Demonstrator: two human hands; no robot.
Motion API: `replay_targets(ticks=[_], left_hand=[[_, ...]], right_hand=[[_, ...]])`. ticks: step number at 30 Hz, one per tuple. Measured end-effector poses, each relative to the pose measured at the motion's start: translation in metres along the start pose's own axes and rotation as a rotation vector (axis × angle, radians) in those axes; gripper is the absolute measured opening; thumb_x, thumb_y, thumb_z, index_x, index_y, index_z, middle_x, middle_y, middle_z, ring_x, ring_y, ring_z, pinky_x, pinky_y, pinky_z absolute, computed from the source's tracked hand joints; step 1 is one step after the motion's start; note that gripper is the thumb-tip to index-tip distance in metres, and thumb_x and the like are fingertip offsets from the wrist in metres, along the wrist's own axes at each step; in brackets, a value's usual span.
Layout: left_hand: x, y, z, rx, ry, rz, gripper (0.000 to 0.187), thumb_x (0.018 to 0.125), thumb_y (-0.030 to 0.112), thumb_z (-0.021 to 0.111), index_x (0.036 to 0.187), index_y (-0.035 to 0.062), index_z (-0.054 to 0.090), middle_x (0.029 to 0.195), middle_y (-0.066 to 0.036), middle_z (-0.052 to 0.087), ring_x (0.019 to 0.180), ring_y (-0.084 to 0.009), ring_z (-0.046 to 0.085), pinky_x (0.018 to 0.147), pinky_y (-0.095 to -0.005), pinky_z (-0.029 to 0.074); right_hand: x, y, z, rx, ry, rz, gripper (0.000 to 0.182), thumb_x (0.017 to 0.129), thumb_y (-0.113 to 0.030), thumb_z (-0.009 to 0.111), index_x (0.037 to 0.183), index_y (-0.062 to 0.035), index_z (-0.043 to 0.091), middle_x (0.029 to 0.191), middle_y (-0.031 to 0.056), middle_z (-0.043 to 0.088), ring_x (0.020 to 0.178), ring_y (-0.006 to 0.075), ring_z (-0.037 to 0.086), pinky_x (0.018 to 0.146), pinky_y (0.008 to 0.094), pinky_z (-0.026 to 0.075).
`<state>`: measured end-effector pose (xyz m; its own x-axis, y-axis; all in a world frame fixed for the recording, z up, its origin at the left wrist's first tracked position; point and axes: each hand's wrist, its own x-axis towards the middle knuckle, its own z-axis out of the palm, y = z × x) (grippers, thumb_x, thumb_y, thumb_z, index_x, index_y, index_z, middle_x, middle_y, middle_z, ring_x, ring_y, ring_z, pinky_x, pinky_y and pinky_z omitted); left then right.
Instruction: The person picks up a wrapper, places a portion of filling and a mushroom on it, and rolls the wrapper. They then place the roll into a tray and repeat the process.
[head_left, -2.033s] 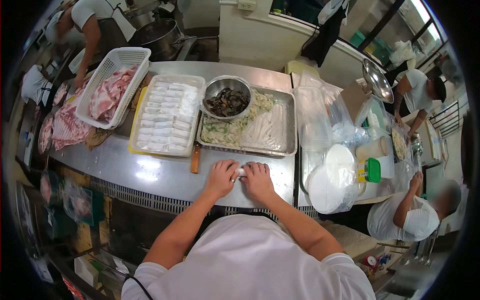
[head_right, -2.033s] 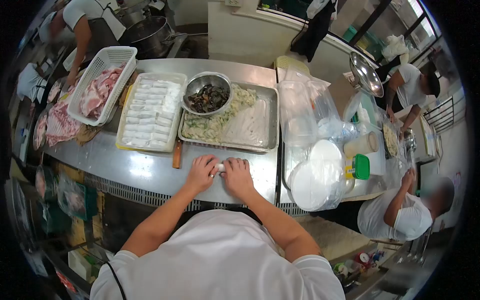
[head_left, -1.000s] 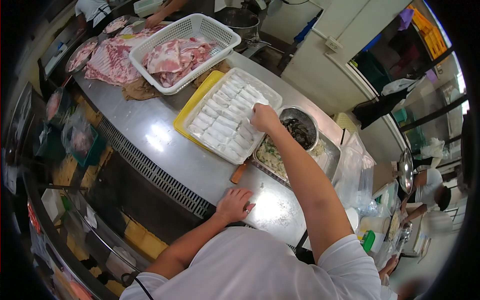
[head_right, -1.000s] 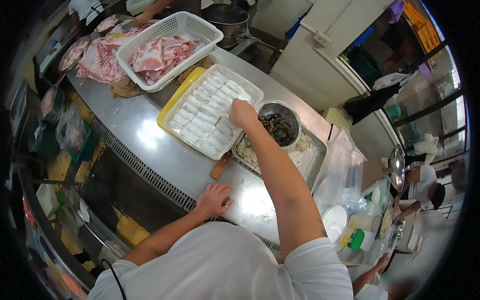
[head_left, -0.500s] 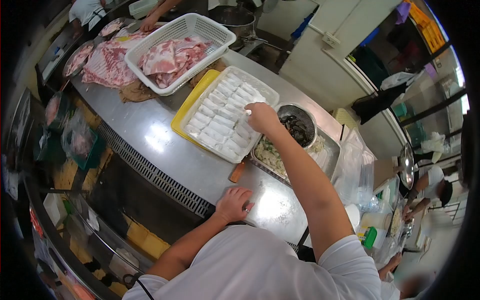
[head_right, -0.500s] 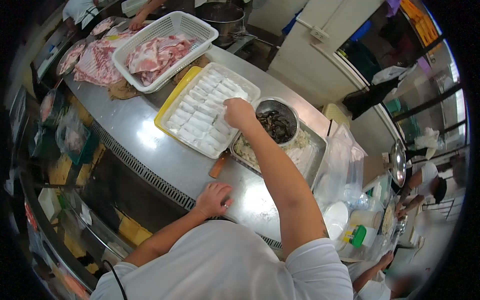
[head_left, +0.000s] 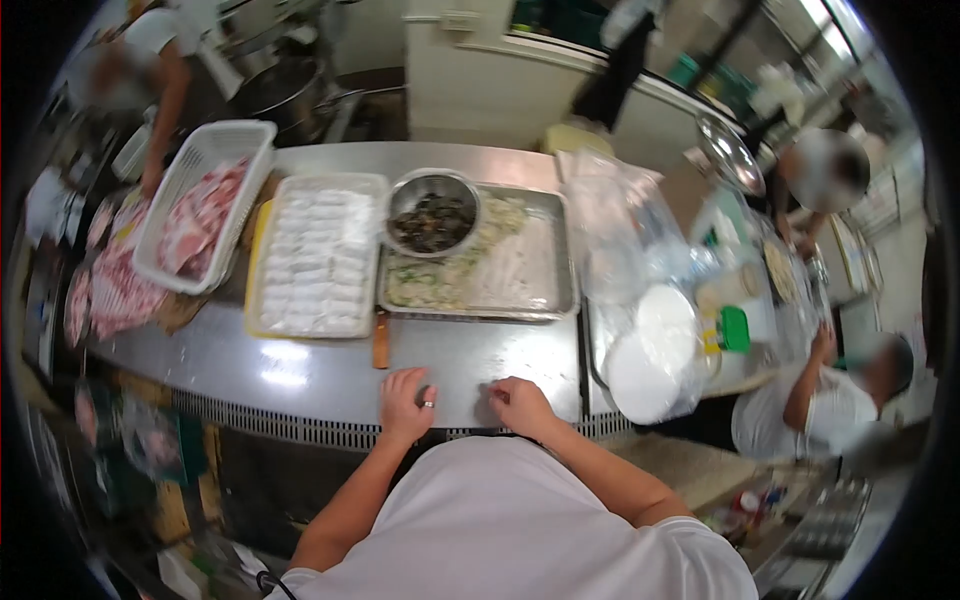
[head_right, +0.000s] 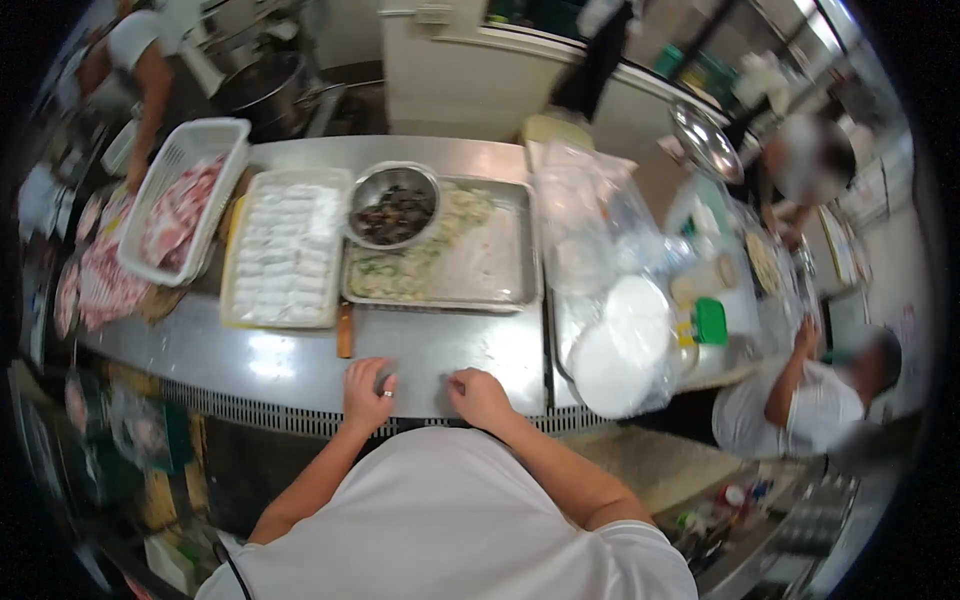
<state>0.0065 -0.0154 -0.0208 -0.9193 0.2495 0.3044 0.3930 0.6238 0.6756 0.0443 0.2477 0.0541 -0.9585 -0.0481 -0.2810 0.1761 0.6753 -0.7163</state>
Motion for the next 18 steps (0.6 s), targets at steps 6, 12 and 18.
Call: replay_targets(ticks=[6,12,18], left_hand=[[0.034,0.064,0.041,-0.236,-0.246,0.26,0.035,0.092,0.014,0.079,0.125,0.0036,0.072,0.119,-0.016,0.074,0.11,-0.0391,0.067,0.1,-0.0498,0.053],[0.05,0.113,0.078,-0.372,-0.362,0.374,0.034,0.092,0.012,0.08,0.124,0.0021,0.072,0.116,-0.017,0.074,0.108,-0.0397,0.068,0.097,-0.0489,0.055],[0.034,0.102,0.075,-0.328,-0.422,0.294,0.034,0.092,0.008,0.079,0.124,0.0013,0.071,0.116,-0.018,0.074,0.108,-0.0401,0.068,0.097,-0.0477,0.055]], right_hand=[[-0.051,0.024,-0.016,0.021,0.281,0.101,0.029,0.092,-0.011,0.076,0.119,-0.0017,0.08,0.115,0.0207,0.076,0.104,0.0392,0.075,0.093,0.0459,0.06],[-0.095,0.06,-0.074,-0.355,0.718,0.146,0.045,0.084,0.0,0.075,0.129,0.0012,0.07,0.135,0.0215,0.065,0.121,0.0427,0.064,0.102,0.0495,0.056],[-0.133,0.134,-0.094,-0.643,0.72,0.353,0.05,0.082,0.002,0.071,0.133,0.0043,0.067,0.143,0.0251,0.061,0.129,0.0455,0.057,0.108,0.0533,0.052]])
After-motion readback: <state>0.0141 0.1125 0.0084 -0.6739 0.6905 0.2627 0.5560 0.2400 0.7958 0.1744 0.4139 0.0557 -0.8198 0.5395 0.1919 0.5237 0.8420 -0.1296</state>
